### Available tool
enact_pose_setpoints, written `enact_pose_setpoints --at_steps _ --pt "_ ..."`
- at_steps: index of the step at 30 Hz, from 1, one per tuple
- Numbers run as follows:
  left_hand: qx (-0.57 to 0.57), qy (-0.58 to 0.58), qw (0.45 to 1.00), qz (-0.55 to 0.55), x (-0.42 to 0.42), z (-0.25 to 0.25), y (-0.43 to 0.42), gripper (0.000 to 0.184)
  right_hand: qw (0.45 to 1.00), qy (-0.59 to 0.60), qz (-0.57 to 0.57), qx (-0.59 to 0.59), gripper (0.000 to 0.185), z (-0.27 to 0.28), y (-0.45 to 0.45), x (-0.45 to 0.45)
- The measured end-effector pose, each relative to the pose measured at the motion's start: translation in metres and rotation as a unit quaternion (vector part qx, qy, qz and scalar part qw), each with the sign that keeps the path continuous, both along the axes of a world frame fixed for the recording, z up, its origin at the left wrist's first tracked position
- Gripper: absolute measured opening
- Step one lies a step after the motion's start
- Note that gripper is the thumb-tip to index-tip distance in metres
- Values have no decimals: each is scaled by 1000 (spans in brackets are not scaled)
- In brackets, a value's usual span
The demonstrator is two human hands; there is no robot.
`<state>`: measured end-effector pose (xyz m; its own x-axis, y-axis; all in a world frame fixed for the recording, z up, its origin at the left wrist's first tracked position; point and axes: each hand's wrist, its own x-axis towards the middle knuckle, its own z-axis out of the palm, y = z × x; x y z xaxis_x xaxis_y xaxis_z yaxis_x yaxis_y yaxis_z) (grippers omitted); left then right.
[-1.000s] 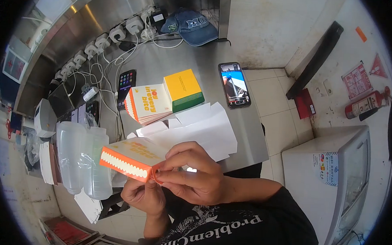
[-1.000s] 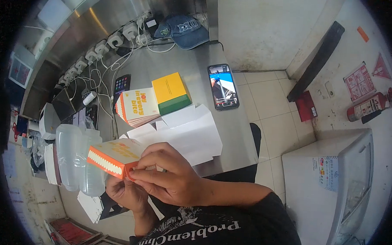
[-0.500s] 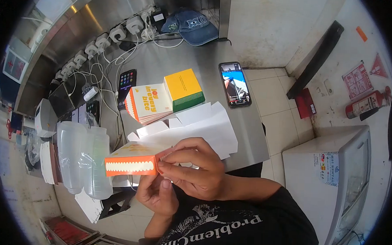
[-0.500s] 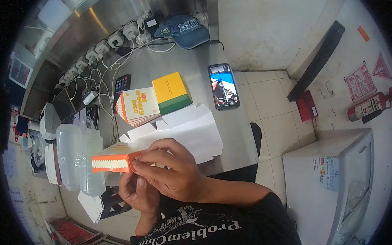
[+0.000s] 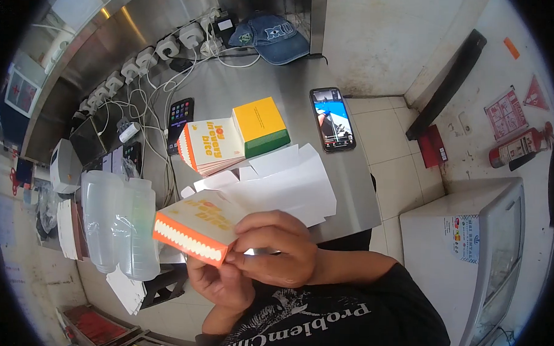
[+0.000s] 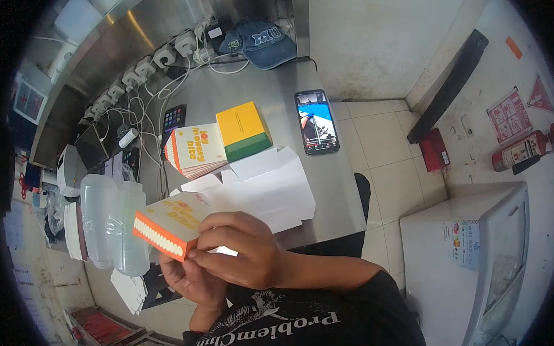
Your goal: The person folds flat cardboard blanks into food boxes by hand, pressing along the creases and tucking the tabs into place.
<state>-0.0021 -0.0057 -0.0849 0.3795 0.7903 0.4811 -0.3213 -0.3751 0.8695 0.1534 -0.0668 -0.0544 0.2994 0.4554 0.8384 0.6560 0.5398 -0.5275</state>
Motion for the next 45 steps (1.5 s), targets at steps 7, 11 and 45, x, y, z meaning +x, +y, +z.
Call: enact_pose_setpoints --at_steps 7,11,45 --pt "34 -2 997 68 -4 14 11 37 997 16 75 7 40 -3 5 5" --pt "239 138 961 27 4 18 23 34 991 93 90 -39 67 9 2 14" --pt "-13 81 995 49 -15 -1 16 36 994 -94 -13 -53 36 -11 -2 14"
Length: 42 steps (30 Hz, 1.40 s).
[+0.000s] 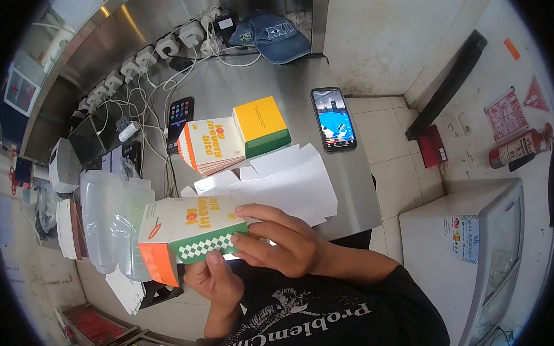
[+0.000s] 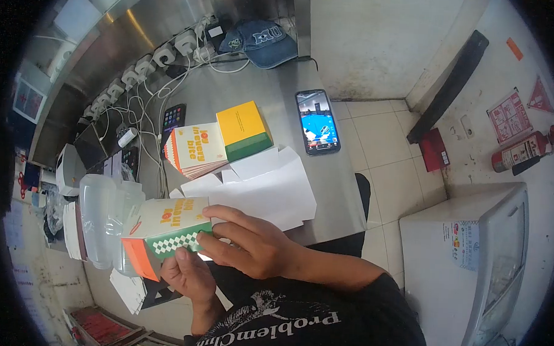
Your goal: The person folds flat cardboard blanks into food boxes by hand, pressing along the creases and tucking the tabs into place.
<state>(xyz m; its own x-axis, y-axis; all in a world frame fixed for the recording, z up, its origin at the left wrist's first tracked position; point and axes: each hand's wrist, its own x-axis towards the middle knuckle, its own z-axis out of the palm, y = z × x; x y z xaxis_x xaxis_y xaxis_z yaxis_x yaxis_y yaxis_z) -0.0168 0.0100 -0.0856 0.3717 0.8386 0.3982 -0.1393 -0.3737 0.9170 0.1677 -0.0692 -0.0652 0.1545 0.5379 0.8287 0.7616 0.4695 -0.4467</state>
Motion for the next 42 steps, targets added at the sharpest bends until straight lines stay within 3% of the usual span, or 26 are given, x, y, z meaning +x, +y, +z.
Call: enact_pose_setpoints --at_steps 2,5,8,11,13,17,22,25,29,32,36,39,41,42 --pt "7 28 999 22 2 0 -1 41 1000 -5 2 -7 36 0 0 0" --pt "17 10 1000 -14 19 13 -6 32 998 62 23 -13 34 -2 0 -3" --pt "-70 -24 997 22 20 4 -6 21 991 119 53 -23 34 -4 0 -8" --pt "-90 -90 991 -41 15 -7 4 21 985 156 72 -27 30 -1 0 -9" --pt "-160 -107 980 -41 10 -14 9 26 984 162 66 -44 24 2 0 -10" --pt "-174 -104 977 -72 6 -20 13 31 978 193 56 -51 20 0 0 -12" --pt "-163 -77 974 -135 -8 -35 20 47 974 201 88 -64 24 0 -2 -12" --pt "-150 -80 978 -122 -12 -34 18 53 974 188 105 -62 23 4 -2 -11" --pt "-111 31 991 -63 -25 -44 20 62 974 186 112 -61 25 5 -4 -13" --pt "-77 36 993 -79 -32 -49 21 63 961 227 148 -59 28 7 -3 -15" --pt "-138 -82 979 -127 -29 -48 18 62 971 176 158 -43 32 6 0 -8" --pt "45 78 994 -64 -25 -57 24 50 979 140 141 -51 34 3 3 -2" --pt "101 138 985 -21 -36 -57 21 46 980 130 138 -59 36 1 2 -3" --pt "176 223 959 -8 -39 -56 21 45 983 114 127 -69 36 1 1 -2"
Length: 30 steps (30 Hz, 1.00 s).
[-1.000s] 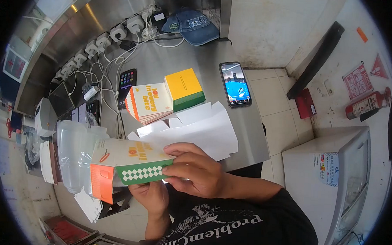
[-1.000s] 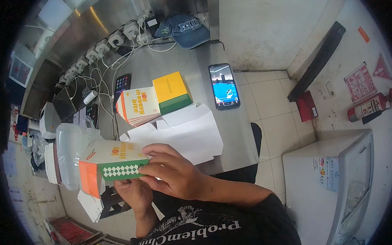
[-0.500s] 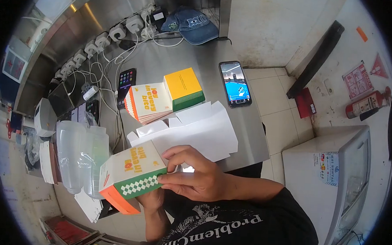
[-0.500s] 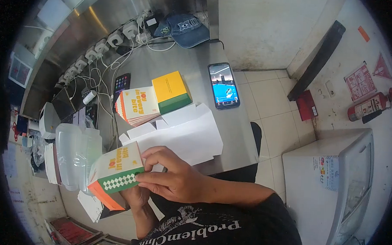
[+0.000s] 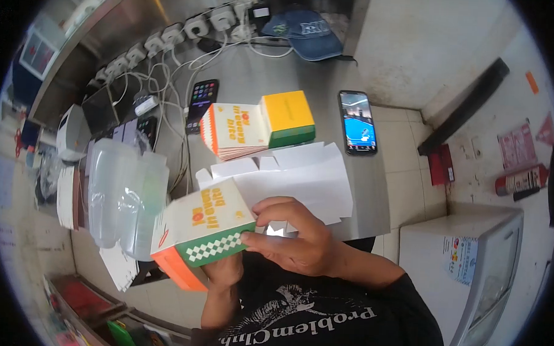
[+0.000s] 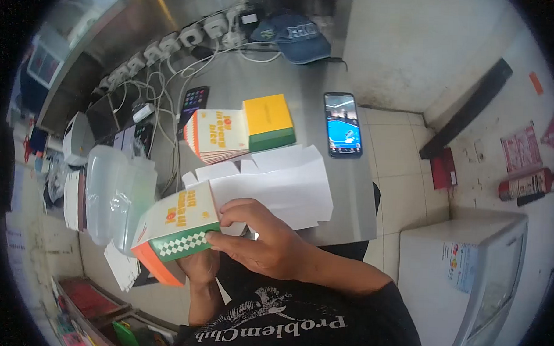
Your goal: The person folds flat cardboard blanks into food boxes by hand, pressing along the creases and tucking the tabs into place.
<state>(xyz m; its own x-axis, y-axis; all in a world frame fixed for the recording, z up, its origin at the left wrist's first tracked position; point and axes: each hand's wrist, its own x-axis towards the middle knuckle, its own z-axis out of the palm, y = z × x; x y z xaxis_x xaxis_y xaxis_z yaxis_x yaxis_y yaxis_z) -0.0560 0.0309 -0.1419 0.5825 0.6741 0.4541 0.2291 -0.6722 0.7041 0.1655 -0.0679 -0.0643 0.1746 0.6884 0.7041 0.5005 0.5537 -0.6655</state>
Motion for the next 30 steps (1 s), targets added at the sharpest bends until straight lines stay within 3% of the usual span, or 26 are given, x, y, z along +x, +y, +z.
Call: enact_pose_setpoints --at_steps 3,5,6,8,13,21,24,27,28,30 --pt "-16 -15 1000 -3 1 7 0 38 1000 2 -2 -21 34 3 -4 -1" --pt "113 70 991 -2 -1 23 -1 29 996 62 44 -38 32 5 -8 -1" --pt "13 -16 1000 22 4 17 -4 23 997 61 40 -40 32 6 -9 -1" --pt "23 -8 998 56 -4 2 -5 23 998 46 46 -21 30 9 -8 -3" --pt "-108 -140 984 8 -7 -1 -5 36 998 42 39 -34 26 14 -11 -9" --pt "-184 -214 958 -46 -6 0 -8 59 991 111 71 -24 23 12 -6 -5" --pt "-198 -262 939 -102 -1 4 -9 68 995 101 11 13 21 16 -5 -3" --pt "-192 -339 896 -214 32 39 -11 78 1000 3 11 2 23 17 -7 3" --pt "-193 -314 922 -118 28 37 -16 77 997 53 36 -39 25 17 -9 -1" --pt "-208 -315 926 -32 37 50 -23 77 990 103 60 -79 27 12 -11 -6"
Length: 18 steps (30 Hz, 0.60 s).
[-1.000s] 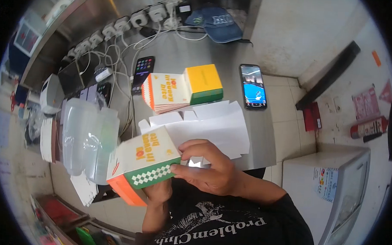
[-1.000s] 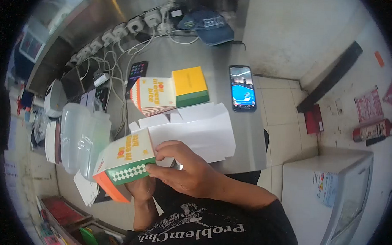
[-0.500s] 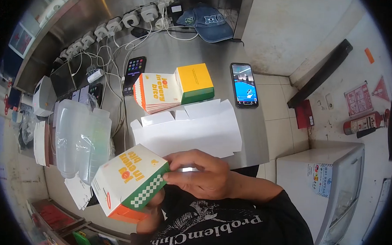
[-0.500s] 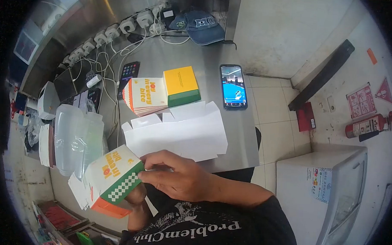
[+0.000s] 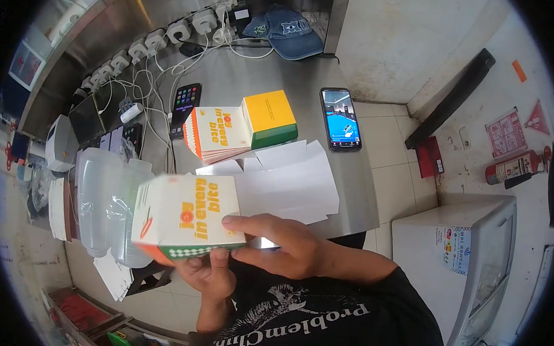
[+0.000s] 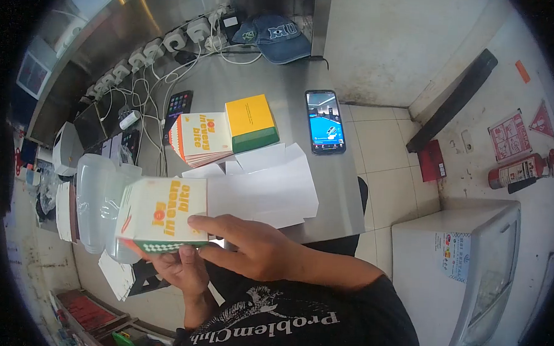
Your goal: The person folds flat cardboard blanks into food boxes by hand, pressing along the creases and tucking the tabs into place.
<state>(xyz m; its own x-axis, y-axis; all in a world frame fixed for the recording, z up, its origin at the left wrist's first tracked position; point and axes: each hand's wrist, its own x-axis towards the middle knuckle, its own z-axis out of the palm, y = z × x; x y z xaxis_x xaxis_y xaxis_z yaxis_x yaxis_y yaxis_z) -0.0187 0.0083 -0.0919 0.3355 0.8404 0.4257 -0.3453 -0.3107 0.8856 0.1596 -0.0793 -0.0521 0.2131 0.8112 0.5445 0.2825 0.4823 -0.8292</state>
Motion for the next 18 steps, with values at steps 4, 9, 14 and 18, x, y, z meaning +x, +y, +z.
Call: enact_pose_setpoints --at_steps 4,9,14,18 --pt "-47 30 998 12 -9 4 3 85 987 -125 -53 83 32 -13 1 -1" --pt "-59 -101 985 -125 -1 21 10 84 955 -202 -119 181 24 -25 6 2" --pt "-217 -192 957 -6 5 32 12 76 954 -205 -132 173 25 -29 7 0" --pt "-119 -52 991 -34 1 27 11 55 953 -219 -139 155 25 -32 6 -1"
